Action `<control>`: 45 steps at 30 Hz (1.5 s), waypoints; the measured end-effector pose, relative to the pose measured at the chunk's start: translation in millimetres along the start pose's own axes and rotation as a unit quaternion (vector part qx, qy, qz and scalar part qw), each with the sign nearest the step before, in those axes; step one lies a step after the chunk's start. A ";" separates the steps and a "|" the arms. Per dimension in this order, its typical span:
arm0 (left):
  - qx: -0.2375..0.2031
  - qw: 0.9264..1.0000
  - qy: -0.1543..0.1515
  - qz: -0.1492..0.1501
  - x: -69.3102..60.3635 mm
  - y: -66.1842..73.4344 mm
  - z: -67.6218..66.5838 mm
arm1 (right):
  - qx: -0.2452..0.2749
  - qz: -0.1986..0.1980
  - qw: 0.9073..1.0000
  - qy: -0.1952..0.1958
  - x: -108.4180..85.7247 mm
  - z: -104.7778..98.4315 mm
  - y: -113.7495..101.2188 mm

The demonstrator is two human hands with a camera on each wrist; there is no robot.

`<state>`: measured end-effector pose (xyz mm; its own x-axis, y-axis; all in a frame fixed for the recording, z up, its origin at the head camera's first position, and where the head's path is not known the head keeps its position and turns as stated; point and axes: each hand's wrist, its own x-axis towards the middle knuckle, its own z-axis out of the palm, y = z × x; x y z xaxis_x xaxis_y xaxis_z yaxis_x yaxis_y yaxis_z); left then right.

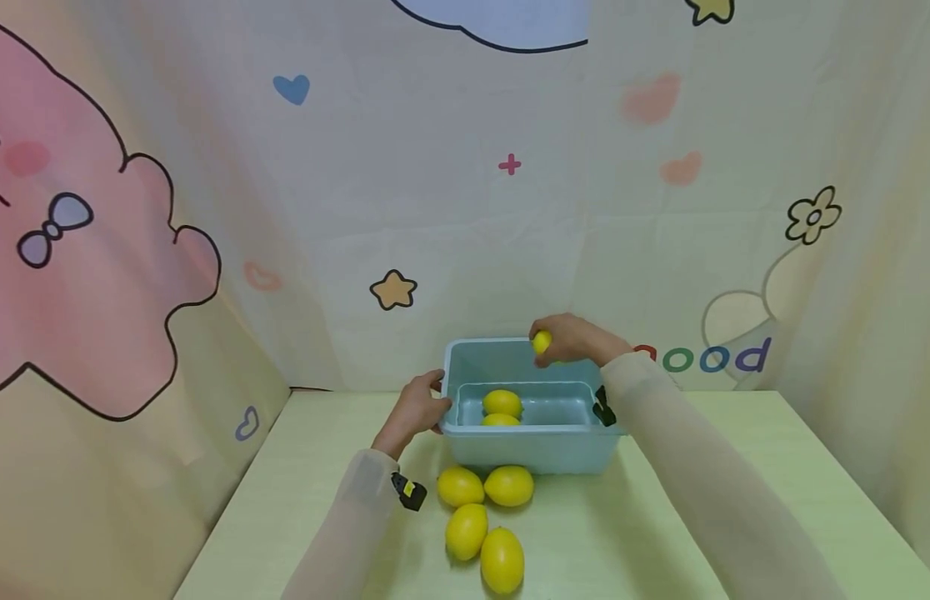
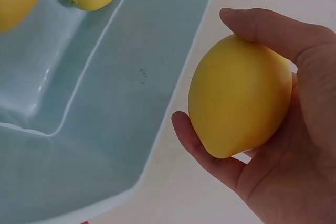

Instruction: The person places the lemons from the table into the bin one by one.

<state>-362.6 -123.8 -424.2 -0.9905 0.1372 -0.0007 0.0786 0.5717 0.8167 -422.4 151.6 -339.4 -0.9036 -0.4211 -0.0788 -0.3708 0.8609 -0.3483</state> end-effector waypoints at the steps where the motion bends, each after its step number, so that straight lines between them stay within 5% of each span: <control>1: -0.001 1.000 -0.001 0.001 -0.2 0.1 0.0 | 0.001 0.003 1.000 -0.002 2.0 2.1 1.8; 45: -0.008 1.000 -0.003 0.007 -0.2 -0.9 -0.6 | 0.006 0.008 0.996 -0.084 8.7 32.5 8.1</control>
<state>-362.6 -124.9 -424.6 -0.9886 0.1501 0.0066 0.0901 0.5566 0.8259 -426.3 145.6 -373.2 -0.8602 -0.4501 -0.2397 -0.3532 0.8649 -0.3566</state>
